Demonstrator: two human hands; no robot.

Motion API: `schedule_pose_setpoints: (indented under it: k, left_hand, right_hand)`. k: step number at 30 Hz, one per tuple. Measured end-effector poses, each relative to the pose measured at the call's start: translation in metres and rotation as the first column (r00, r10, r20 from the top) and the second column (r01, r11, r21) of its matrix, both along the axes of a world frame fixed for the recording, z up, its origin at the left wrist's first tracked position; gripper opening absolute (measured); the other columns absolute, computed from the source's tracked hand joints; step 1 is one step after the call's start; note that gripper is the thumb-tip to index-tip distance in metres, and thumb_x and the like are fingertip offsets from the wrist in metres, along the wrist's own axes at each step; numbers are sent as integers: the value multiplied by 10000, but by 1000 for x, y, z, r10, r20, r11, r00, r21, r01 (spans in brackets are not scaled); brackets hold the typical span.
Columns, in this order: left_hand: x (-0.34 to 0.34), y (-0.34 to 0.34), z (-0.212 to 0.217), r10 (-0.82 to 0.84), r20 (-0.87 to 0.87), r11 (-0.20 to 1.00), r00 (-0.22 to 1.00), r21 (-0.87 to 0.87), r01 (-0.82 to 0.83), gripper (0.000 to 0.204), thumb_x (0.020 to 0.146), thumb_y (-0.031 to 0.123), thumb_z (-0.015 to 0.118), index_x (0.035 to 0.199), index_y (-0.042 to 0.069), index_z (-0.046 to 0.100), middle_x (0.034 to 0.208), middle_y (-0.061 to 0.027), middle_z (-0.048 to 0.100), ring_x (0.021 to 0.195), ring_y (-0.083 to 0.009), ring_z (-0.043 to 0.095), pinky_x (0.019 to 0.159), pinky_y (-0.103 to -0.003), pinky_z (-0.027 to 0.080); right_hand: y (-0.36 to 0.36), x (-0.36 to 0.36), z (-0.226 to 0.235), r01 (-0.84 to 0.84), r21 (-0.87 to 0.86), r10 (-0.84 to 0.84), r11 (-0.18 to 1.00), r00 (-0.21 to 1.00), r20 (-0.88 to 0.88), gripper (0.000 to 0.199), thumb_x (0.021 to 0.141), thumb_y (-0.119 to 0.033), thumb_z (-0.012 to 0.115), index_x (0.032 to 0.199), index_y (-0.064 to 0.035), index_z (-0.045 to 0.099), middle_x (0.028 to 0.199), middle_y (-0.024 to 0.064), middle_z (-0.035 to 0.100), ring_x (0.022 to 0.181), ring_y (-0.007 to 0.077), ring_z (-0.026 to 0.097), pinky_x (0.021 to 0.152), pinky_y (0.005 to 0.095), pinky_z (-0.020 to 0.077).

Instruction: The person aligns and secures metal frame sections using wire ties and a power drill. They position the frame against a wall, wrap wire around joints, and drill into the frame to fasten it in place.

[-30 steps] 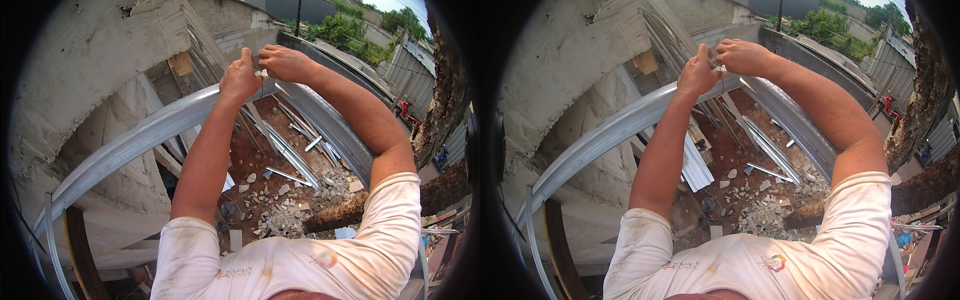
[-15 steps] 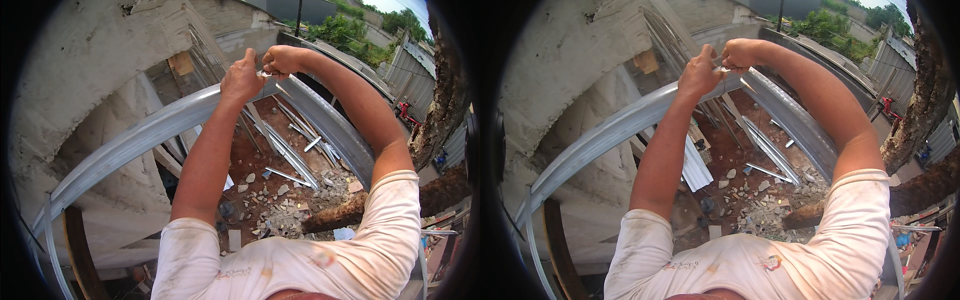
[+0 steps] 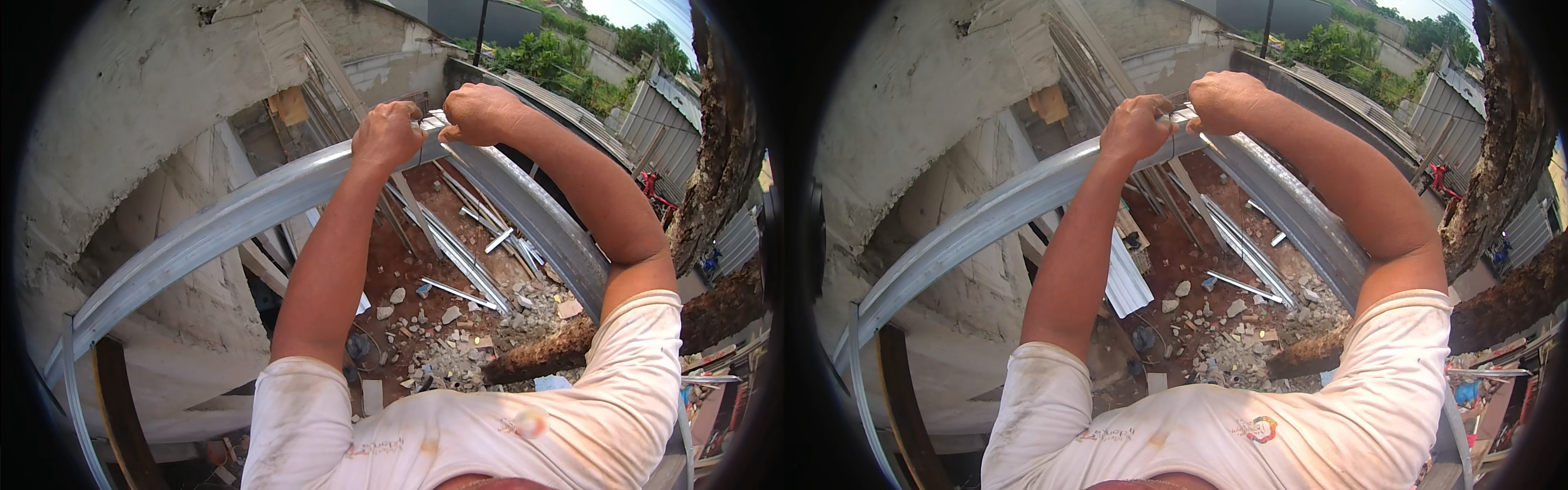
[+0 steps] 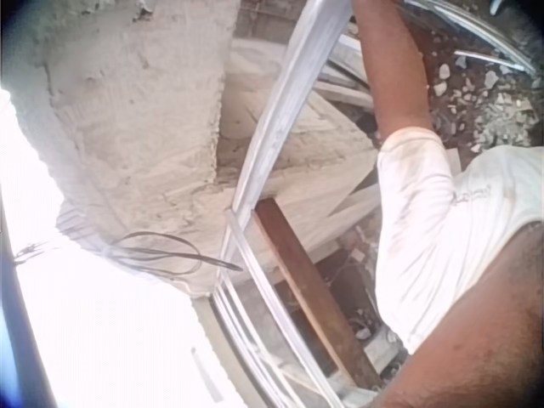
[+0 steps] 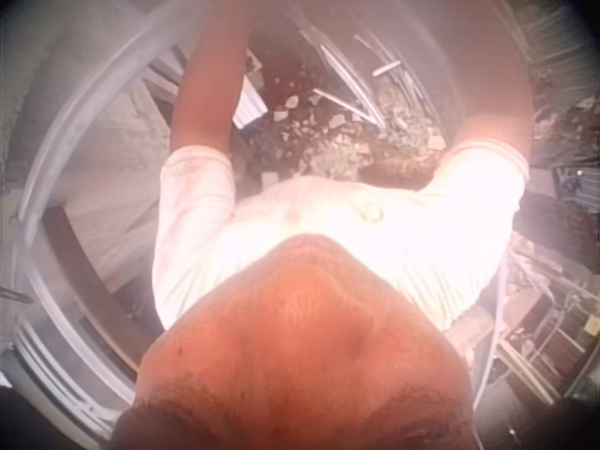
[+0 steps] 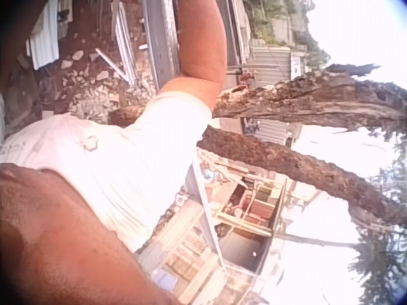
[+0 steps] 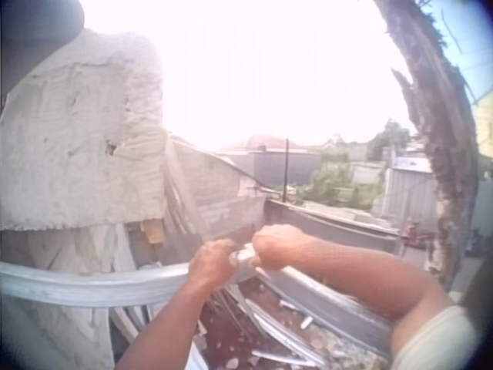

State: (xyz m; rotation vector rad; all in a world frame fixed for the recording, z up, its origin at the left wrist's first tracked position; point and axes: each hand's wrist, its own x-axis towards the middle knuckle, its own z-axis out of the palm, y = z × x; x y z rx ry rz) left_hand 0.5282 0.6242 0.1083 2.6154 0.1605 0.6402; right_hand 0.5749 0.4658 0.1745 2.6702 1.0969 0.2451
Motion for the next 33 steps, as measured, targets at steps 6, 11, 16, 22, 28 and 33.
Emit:
schedule_pose_setpoints:
  k: [6,11,16,22,28,33]
  left_hand:
    - [1,0,-2,-31,29,1000,999,0,31,329,805,261,783,1126,199,755,1119,-65,734,1081,-262,678,925,-409,534]
    - [-2,-2,3,-22,-18,999,1000,-24,22,333,801,270,789,1125,200,759,1106,-68,737,1079,-261,679,926,-411,535]
    - [2,2,-1,-23,5,1000,1000,12,23,330,794,276,797,1114,206,766,1090,-70,741,1071,-264,680,934,-410,534]
    - [5,2,-2,-27,-6,1000,1000,-12,27,348,790,283,805,1126,204,759,1109,-65,734,1097,-259,668,958,-413,525]
    - [4,-1,-1,30,17,999,999,-23,-29,440,802,268,793,1219,212,667,1117,-67,722,1124,-269,655,955,-435,522]
    - [-4,-5,3,-26,-17,999,1000,-31,26,445,814,265,785,1239,253,651,1134,-59,720,1126,-273,653,932,-428,528]
  right_hand:
    - [7,-6,-25,-118,21,108,993,955,275,160,887,-137,630,932,-57,760,1039,150,714,1024,256,672,829,374,592]
    - [6,6,-36,-157,93,132,983,963,236,159,838,-112,664,980,-68,720,1026,93,630,1063,257,584,862,371,557]
    - [9,19,-36,-463,173,415,870,874,253,126,891,-69,609,987,-60,691,1010,105,628,1053,284,590,824,414,535]
    - [23,37,-19,-334,473,380,815,925,0,72,897,-53,629,884,-4,578,791,139,695,759,282,703,698,405,543]
    - [33,46,-18,182,676,180,714,885,-428,170,917,-108,624,823,15,556,681,100,643,569,145,647,466,326,509]
    - [36,61,-20,294,530,2,795,873,-487,165,918,-132,634,948,30,635,784,124,703,625,170,702,498,313,573]
